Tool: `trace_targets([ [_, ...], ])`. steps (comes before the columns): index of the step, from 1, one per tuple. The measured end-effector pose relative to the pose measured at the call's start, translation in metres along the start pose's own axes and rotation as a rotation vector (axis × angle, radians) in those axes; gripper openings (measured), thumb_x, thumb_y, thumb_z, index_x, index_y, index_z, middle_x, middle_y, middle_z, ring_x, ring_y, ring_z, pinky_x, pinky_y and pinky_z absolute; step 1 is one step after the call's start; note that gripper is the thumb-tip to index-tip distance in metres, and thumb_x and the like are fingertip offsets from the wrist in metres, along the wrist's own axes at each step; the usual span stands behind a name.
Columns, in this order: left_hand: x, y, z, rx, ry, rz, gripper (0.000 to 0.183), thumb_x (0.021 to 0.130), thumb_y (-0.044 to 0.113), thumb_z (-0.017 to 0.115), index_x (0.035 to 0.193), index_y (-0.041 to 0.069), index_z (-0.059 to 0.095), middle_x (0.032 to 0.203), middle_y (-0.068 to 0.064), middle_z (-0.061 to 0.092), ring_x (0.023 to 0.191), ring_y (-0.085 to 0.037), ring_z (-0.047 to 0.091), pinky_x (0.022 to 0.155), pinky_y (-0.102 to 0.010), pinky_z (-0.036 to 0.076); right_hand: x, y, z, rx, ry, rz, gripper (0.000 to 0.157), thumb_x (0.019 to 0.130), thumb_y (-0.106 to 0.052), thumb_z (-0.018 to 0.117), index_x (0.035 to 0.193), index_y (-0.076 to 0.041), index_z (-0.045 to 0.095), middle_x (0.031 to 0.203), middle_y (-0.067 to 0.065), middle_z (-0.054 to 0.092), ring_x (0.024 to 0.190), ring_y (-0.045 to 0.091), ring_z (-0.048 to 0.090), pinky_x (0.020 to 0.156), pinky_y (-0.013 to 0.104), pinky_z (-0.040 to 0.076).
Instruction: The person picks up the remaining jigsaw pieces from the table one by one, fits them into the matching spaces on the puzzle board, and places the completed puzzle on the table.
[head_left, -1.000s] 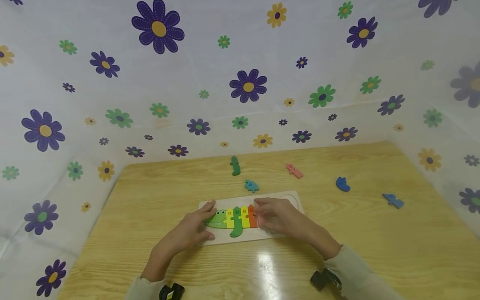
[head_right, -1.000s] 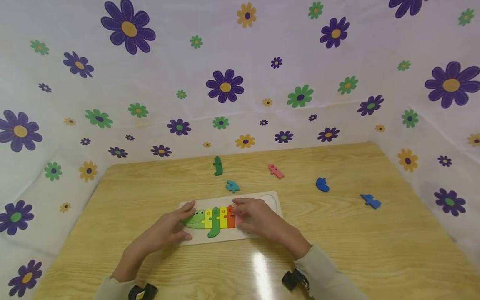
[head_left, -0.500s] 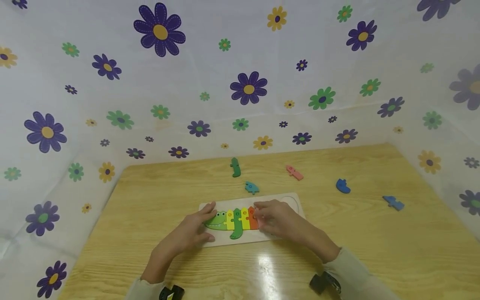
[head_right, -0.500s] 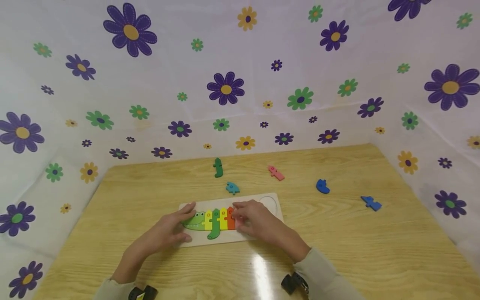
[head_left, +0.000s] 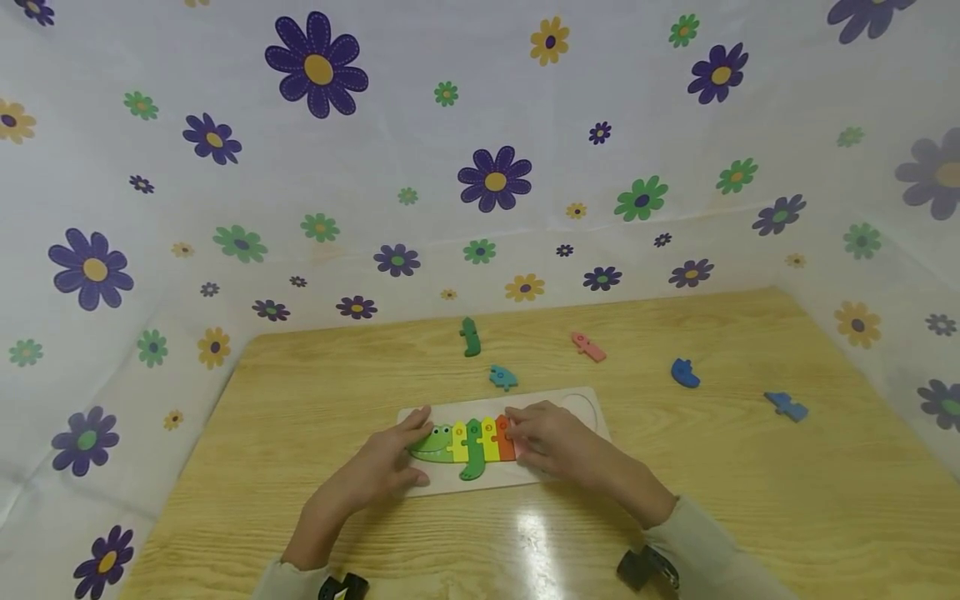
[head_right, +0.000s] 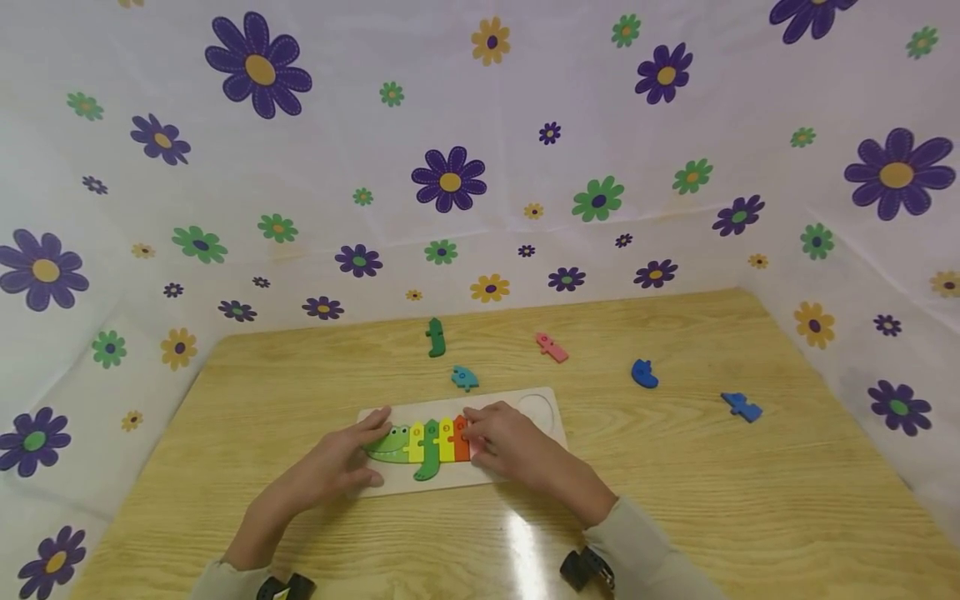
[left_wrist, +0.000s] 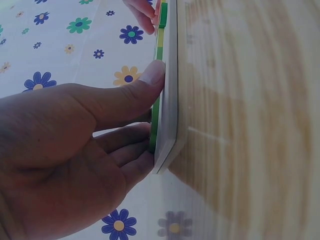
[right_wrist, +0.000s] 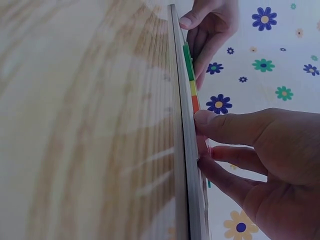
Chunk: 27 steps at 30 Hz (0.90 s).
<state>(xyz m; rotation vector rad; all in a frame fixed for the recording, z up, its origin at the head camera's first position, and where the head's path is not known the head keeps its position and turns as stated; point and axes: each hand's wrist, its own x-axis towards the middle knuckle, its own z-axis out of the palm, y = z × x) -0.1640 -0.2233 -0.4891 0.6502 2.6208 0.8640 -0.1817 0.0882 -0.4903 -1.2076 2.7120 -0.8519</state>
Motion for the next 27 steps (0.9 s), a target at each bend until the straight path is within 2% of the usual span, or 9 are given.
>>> trace_targets([
  [11,-0.0010,0.0013,-0.0008,-0.006,0.005,-0.005,0.070,0.088,0.008,0.080,0.148,-0.007,0.047,0.166,-0.018,0.026,0.153,-0.036,0.023,0.121,-0.052,0.026,0.0006,-0.0025,-0.0021,0.005,-0.063,0.017,0.021,0.098,-0.006,0.068,0.117,-0.002,0.076,0.141,0.021,0.060,0.128,0.037,0.060,0.107,0.052,0.049],
  [19,-0.0036,0.0013,-0.0001,-0.005,0.008,-0.019,0.070,0.088,0.007,0.080,0.148,-0.007,0.047,0.166,-0.018,0.026,0.154,-0.036,0.022,0.121,-0.053,0.026,0.0000,-0.0035,-0.0013,-0.042,-0.033,0.018,0.021,0.097,-0.013,0.072,0.114,-0.001,0.077,0.138,0.021,0.063,0.125,0.035,0.063,0.104,0.050,0.052],
  [27,-0.0023,-0.0021,0.0002,0.017,0.013,0.015,0.070,0.089,0.010,0.080,0.148,-0.007,0.047,0.165,-0.019,0.027,0.153,-0.036,0.024,0.121,-0.052,0.027,-0.0009,-0.0031,-0.0011,-0.050,-0.008,0.031,0.019,0.095,-0.013,0.074,0.111,-0.002,0.078,0.136,0.019,0.064,0.127,0.035,0.061,0.106,0.051,0.050],
])
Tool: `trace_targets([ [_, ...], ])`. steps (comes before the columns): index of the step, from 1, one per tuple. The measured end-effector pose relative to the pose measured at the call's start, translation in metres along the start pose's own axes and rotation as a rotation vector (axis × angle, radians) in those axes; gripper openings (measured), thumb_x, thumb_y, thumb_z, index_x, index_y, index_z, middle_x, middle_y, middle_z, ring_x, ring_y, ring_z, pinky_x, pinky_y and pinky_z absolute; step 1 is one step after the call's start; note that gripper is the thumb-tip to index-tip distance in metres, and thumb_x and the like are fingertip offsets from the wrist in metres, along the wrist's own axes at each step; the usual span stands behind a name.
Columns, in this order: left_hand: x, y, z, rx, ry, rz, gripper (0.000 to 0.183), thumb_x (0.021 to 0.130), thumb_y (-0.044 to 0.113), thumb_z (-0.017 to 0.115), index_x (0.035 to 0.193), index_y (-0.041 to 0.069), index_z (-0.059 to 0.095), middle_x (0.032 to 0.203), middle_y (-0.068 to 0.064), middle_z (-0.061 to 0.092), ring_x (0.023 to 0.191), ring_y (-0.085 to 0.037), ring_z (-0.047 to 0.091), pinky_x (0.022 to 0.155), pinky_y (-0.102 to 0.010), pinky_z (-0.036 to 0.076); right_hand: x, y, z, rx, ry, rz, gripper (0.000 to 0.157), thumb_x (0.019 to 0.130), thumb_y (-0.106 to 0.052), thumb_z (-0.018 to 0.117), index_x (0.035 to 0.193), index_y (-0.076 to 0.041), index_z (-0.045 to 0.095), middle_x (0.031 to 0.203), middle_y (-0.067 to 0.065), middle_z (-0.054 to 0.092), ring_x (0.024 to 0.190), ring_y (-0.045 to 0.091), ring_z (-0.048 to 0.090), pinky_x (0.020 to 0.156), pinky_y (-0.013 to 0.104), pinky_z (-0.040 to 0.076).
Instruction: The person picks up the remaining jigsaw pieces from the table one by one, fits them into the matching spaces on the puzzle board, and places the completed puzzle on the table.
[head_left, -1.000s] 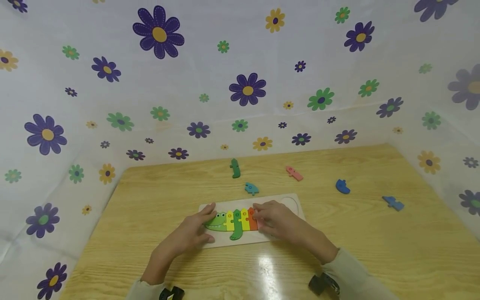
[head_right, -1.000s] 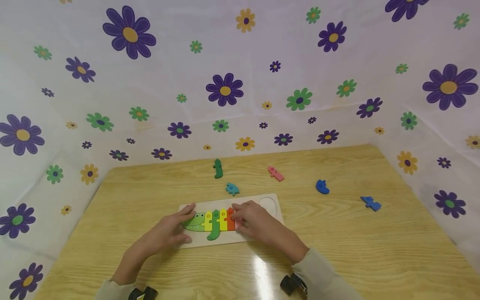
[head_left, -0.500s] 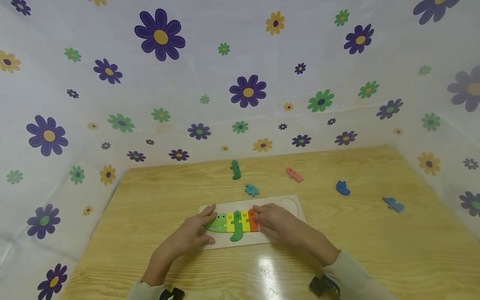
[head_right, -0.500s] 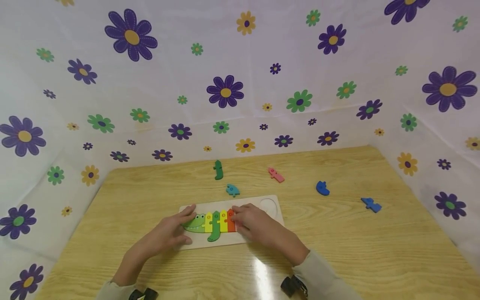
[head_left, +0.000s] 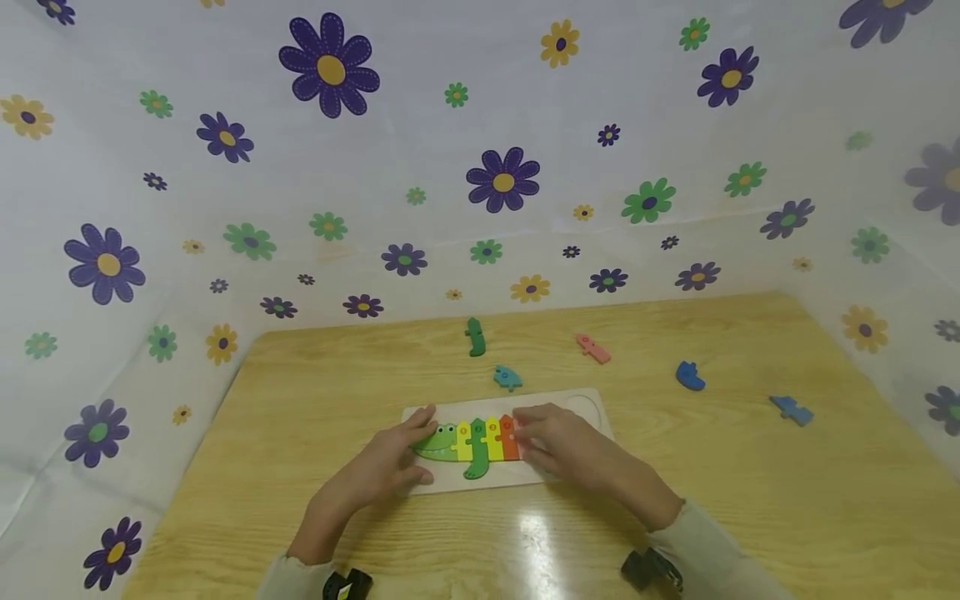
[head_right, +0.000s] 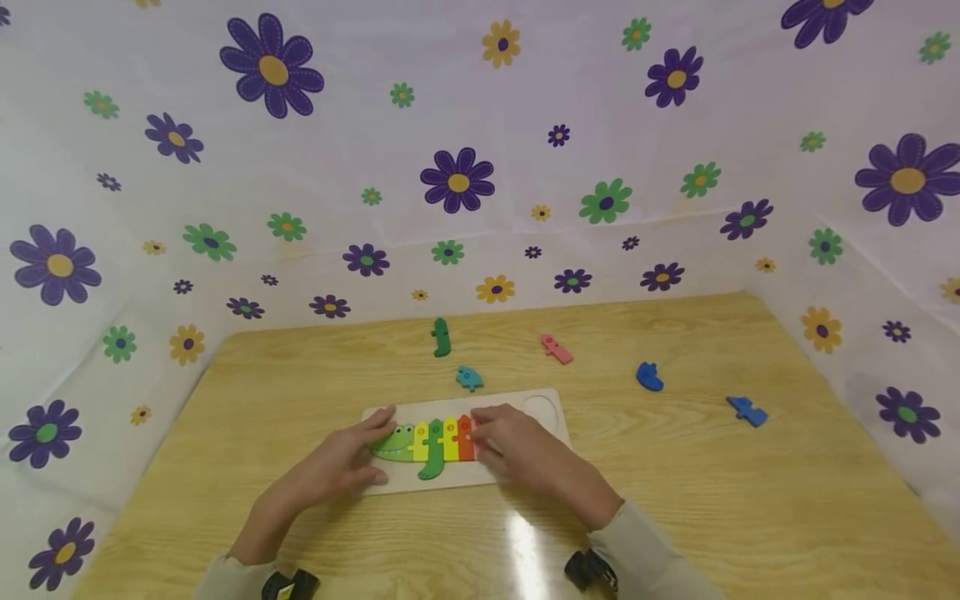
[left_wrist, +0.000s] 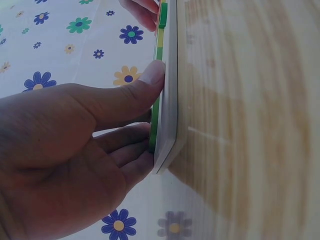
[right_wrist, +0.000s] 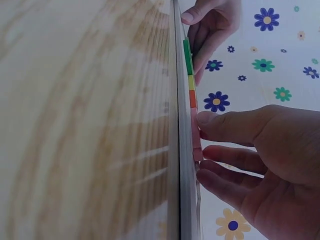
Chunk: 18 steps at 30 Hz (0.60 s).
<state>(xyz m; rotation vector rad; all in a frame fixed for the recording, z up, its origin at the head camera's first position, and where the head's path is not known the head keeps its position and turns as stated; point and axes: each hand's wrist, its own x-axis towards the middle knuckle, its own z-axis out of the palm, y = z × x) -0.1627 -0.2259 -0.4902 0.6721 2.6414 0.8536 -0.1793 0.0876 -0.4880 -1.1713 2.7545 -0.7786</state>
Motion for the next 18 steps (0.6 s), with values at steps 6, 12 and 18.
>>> trace_targets([
  [6,0.0009,0.0005,-0.0006,0.014,0.001,0.007,0.070,0.088,0.010,0.081,0.148,-0.008,0.048,0.165,-0.020,0.027,0.153,-0.037,0.025,0.120,-0.052,0.027,-0.0003,-0.0001,-0.0011,0.007,-0.019,0.025,0.019,0.097,-0.014,0.073,0.111,-0.003,0.078,0.138,0.019,0.063,0.130,0.035,0.059,0.108,0.052,0.048],
  [12,0.0005,0.0017,-0.0017,0.008,0.013,0.002,0.070,0.087,0.009,0.081,0.148,-0.007,0.048,0.165,-0.019,0.027,0.153,-0.037,0.024,0.121,-0.051,0.026,-0.0007,-0.0003,-0.0019,-0.002,-0.017,0.018,0.020,0.096,-0.013,0.073,0.112,-0.002,0.077,0.138,0.019,0.063,0.131,0.033,0.058,0.108,0.050,0.049],
  [18,0.0008,0.0016,-0.0003,-0.020,0.005,-0.017,0.071,0.087,0.007,0.081,0.148,-0.007,0.048,0.166,-0.018,0.026,0.153,-0.036,0.023,0.122,-0.051,0.026,-0.0012,0.0008,-0.0026,0.015,-0.024,0.007,0.021,0.097,-0.013,0.071,0.115,-0.003,0.076,0.138,0.021,0.063,0.131,0.034,0.058,0.108,0.051,0.048],
])
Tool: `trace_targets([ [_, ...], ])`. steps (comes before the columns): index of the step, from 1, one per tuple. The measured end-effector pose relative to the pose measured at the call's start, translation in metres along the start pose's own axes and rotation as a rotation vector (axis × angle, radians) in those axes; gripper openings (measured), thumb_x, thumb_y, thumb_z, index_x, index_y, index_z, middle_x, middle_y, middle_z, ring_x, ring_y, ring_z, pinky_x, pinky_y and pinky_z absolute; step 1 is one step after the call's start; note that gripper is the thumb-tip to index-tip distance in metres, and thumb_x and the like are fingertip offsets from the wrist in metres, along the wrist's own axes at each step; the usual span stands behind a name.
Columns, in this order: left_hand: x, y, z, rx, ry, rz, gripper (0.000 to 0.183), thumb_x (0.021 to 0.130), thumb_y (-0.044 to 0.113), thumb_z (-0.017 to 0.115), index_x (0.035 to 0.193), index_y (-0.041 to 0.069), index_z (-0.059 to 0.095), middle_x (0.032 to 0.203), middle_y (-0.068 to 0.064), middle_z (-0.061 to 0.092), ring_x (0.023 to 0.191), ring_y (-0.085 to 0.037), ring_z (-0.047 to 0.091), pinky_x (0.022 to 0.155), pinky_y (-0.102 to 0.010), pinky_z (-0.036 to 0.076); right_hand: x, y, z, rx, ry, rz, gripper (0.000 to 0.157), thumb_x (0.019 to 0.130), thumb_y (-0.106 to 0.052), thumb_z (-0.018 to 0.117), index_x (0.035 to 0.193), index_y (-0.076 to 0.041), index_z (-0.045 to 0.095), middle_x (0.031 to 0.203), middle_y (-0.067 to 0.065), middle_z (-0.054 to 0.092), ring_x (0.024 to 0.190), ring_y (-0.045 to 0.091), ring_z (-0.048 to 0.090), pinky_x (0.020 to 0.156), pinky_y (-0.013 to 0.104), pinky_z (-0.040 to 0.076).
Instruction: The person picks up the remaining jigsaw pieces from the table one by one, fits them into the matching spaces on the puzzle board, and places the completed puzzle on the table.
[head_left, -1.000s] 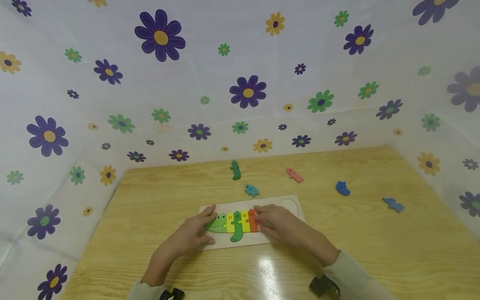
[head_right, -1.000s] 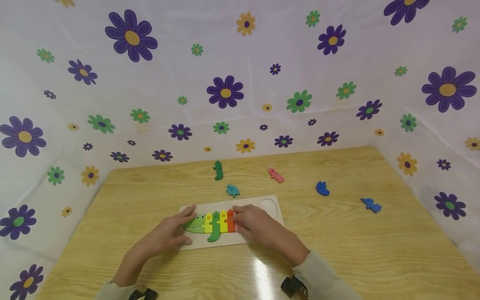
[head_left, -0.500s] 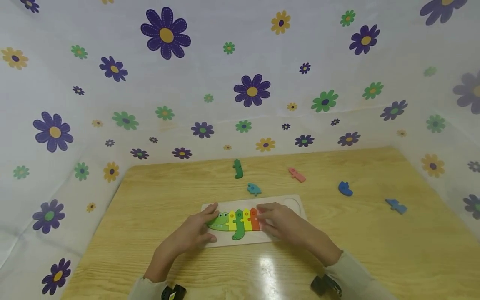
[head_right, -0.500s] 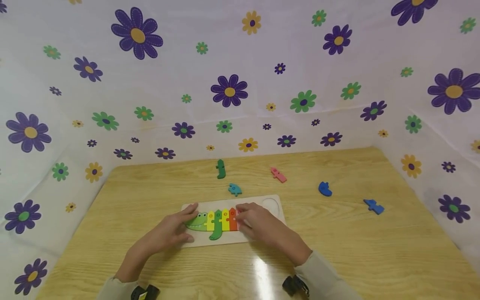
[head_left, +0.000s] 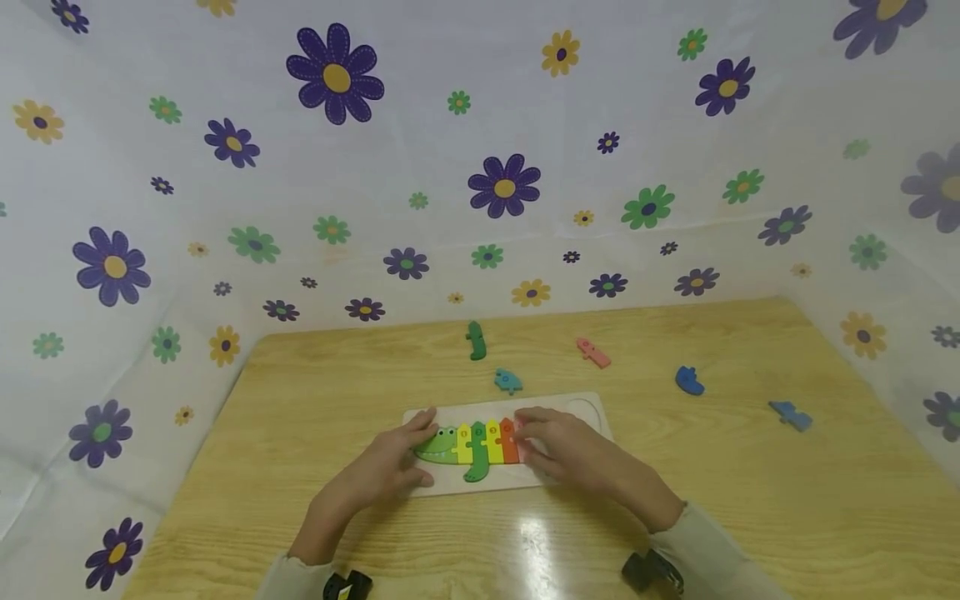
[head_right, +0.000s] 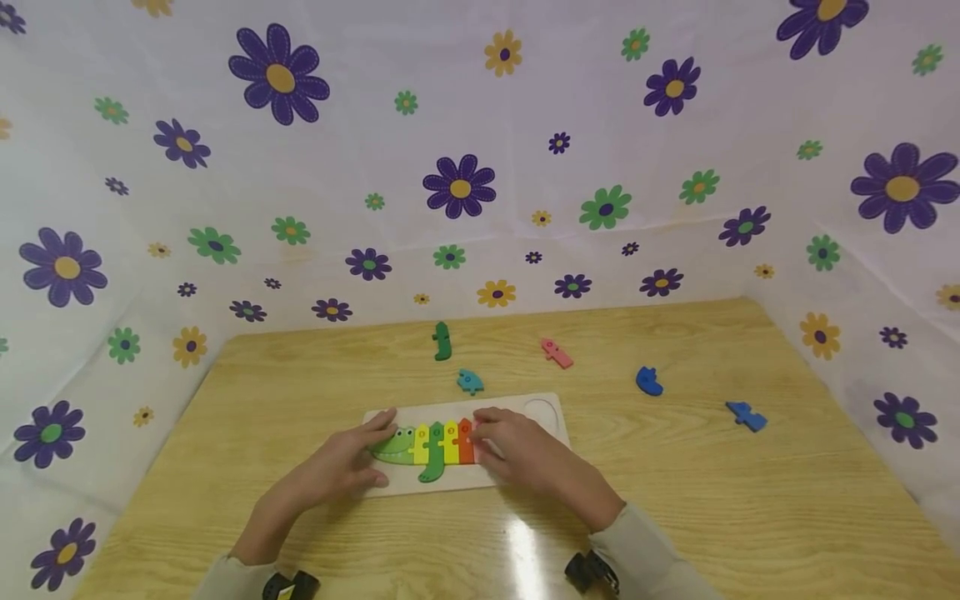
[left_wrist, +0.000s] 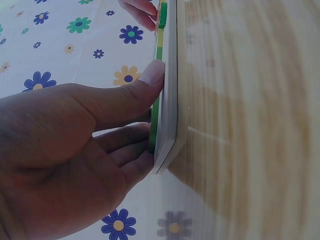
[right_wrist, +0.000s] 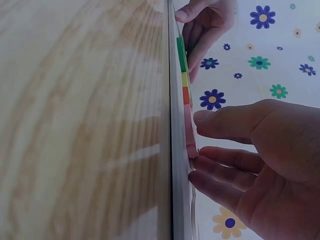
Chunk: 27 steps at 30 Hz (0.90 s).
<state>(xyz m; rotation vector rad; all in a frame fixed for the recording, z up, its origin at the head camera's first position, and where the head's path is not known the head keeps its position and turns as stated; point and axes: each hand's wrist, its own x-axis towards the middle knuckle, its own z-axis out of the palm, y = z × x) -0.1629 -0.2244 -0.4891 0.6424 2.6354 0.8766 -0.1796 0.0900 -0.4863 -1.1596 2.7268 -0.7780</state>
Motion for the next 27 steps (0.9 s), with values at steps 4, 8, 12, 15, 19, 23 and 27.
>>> trace_targets([
  [4,0.000,-0.001,0.001,-0.001,-0.002,0.005,0.070,0.088,0.008,0.080,0.148,-0.007,0.047,0.166,-0.018,0.026,0.153,-0.037,0.023,0.121,-0.052,0.026,0.000,0.002,-0.001,0.009,0.003,-0.009,0.019,0.098,-0.014,0.071,0.113,-0.005,0.077,0.137,0.020,0.063,0.130,0.034,0.059,0.107,0.050,0.049],
  [8,-0.001,-0.002,0.000,0.012,0.005,0.009,0.070,0.087,0.008,0.081,0.148,-0.007,0.048,0.166,-0.018,0.027,0.153,-0.036,0.024,0.121,-0.052,0.027,0.001,0.003,-0.005,0.027,0.007,-0.028,0.019,0.099,-0.015,0.070,0.114,-0.006,0.076,0.136,0.019,0.064,0.130,0.034,0.059,0.107,0.050,0.050],
  [12,-0.001,-0.002,-0.001,0.011,0.003,0.019,0.070,0.087,0.009,0.081,0.147,-0.007,0.049,0.165,-0.019,0.027,0.153,-0.037,0.024,0.121,-0.052,0.027,-0.001,0.003,-0.012,0.049,0.007,-0.007,0.023,0.098,-0.014,0.071,0.119,-0.006,0.074,0.138,0.019,0.063,0.131,0.035,0.058,0.107,0.052,0.049],
  [15,-0.002,-0.001,-0.002,0.005,-0.008,0.026,0.070,0.088,0.009,0.080,0.147,-0.008,0.048,0.165,-0.019,0.027,0.153,-0.038,0.025,0.120,-0.053,0.028,-0.004,0.003,-0.018,0.068,0.016,0.019,0.025,0.097,-0.011,0.072,0.122,-0.006,0.073,0.140,0.019,0.061,0.132,0.036,0.057,0.108,0.053,0.048],
  [19,-0.003,0.000,-0.002,0.003,-0.009,0.028,0.069,0.088,0.009,0.080,0.147,-0.008,0.048,0.165,-0.020,0.028,0.152,-0.039,0.025,0.120,-0.053,0.029,-0.007,0.004,-0.025,0.069,0.038,0.042,0.028,0.095,-0.008,0.073,0.123,-0.006,0.073,0.143,0.019,0.059,0.133,0.036,0.055,0.108,0.053,0.047],
  [23,-0.003,0.000,-0.002,0.009,-0.001,0.029,0.069,0.088,0.010,0.080,0.147,-0.009,0.049,0.165,-0.020,0.029,0.152,-0.039,0.026,0.120,-0.054,0.029,-0.008,0.006,-0.030,0.055,0.062,0.048,0.028,0.094,-0.006,0.074,0.122,-0.006,0.073,0.143,0.018,0.059,0.133,0.036,0.055,0.108,0.052,0.048],
  [27,-0.002,0.001,-0.003,0.014,-0.002,0.029,0.070,0.088,0.009,0.081,0.147,-0.009,0.049,0.165,-0.020,0.029,0.152,-0.039,0.026,0.120,-0.054,0.029,-0.008,0.007,-0.033,0.045,0.077,0.044,0.027,0.094,-0.007,0.074,0.121,-0.005,0.073,0.142,0.019,0.060,0.132,0.036,0.057,0.107,0.052,0.048],
])
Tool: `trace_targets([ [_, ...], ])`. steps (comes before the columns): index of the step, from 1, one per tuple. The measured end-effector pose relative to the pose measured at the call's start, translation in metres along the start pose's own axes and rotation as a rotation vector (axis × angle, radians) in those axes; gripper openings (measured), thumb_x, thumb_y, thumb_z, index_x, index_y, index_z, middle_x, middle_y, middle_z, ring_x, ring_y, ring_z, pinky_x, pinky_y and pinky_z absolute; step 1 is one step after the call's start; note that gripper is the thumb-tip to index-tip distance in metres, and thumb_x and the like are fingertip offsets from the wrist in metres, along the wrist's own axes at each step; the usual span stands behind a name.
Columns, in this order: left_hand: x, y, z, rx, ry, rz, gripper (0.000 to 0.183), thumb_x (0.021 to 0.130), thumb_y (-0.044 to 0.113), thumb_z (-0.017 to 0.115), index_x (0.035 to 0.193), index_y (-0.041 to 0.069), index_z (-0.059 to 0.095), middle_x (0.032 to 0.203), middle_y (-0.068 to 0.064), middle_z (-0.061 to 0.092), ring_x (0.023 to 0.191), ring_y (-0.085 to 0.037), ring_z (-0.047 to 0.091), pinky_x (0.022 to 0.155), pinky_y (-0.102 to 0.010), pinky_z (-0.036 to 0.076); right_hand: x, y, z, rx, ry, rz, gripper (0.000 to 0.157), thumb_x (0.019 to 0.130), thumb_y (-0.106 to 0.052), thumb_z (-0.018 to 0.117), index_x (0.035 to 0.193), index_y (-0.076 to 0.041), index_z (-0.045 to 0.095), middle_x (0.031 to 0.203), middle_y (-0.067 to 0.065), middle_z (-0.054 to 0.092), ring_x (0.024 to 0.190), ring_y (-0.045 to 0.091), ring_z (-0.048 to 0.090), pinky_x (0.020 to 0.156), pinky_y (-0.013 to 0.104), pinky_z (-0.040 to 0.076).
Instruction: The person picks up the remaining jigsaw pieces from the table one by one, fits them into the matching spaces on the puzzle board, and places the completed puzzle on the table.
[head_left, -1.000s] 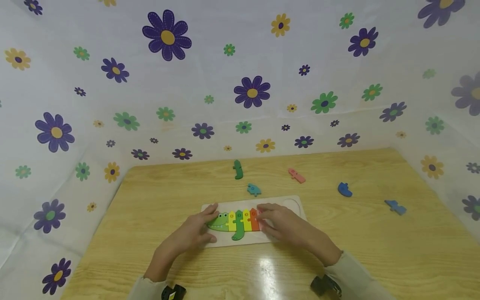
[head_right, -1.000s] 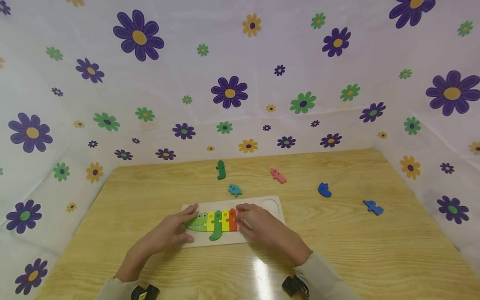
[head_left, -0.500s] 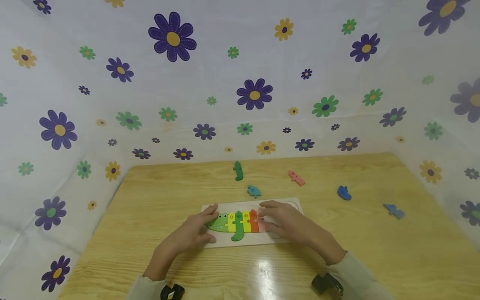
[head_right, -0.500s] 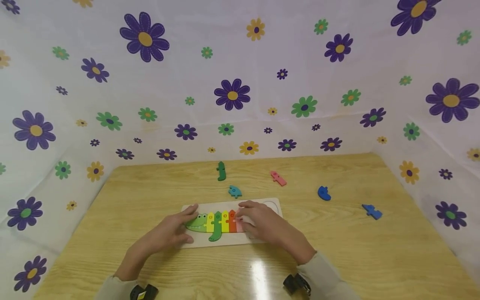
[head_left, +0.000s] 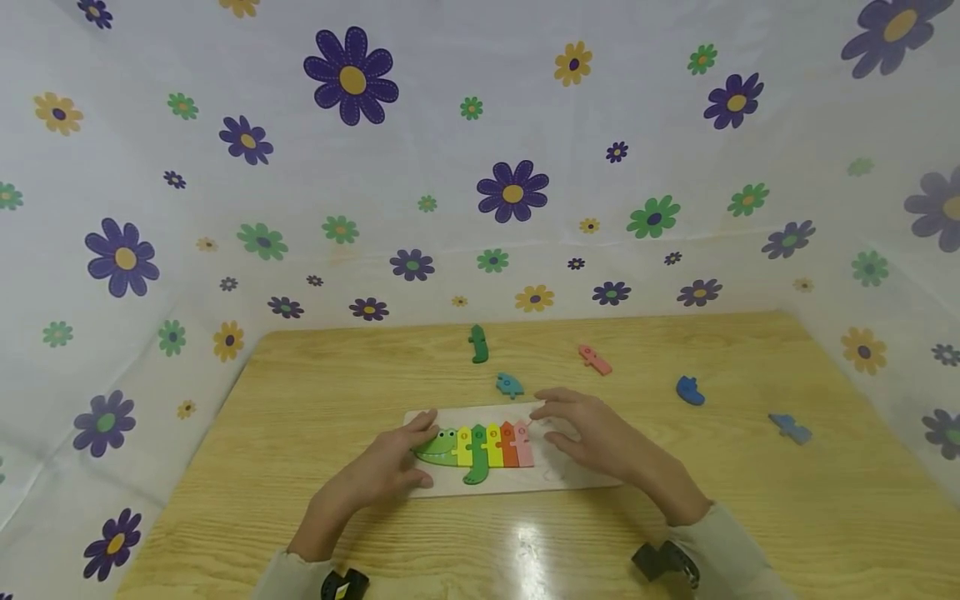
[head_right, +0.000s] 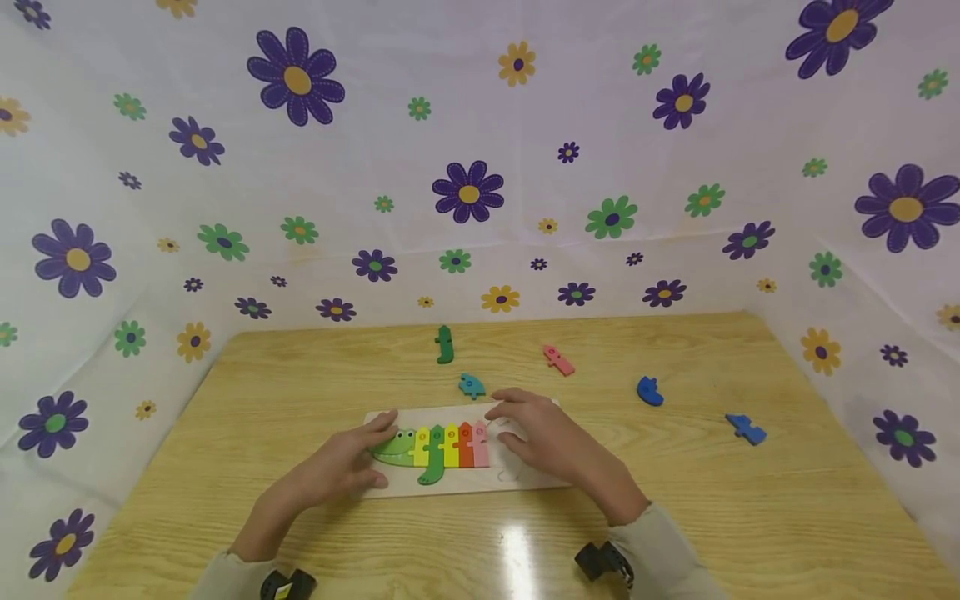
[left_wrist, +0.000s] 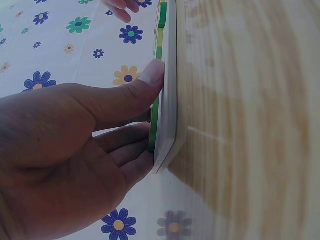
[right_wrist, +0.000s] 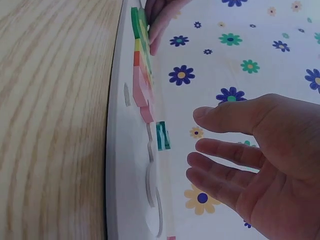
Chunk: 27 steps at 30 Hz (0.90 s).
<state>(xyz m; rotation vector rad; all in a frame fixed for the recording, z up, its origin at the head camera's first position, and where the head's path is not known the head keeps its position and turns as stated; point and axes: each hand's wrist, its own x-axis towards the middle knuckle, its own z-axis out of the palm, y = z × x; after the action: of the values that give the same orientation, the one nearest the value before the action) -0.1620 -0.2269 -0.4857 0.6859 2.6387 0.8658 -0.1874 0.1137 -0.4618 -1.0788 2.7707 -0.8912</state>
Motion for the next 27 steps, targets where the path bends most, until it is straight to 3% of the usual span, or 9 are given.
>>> trace_targets([
  [13,-0.003,0.001,-0.004,0.001,-0.002,-0.009,0.070,0.088,0.009,0.080,0.148,-0.009,0.048,0.165,-0.020,0.028,0.152,-0.039,0.027,0.119,-0.054,0.029,-0.005,0.004,-0.009,-0.007,0.050,0.054,0.028,0.094,-0.007,0.074,0.122,-0.004,0.073,0.143,0.018,0.059,0.134,0.038,0.054,0.106,0.053,0.049],
  [27,-0.001,0.000,-0.002,-0.014,-0.001,0.002,0.071,0.087,0.009,0.081,0.148,-0.009,0.047,0.165,-0.021,0.028,0.152,-0.040,0.026,0.119,-0.055,0.028,-0.007,0.015,-0.013,-0.031,0.125,0.019,0.031,0.092,-0.004,0.076,0.122,-0.004,0.071,0.142,0.019,0.059,0.132,0.038,0.056,0.105,0.053,0.050],
])
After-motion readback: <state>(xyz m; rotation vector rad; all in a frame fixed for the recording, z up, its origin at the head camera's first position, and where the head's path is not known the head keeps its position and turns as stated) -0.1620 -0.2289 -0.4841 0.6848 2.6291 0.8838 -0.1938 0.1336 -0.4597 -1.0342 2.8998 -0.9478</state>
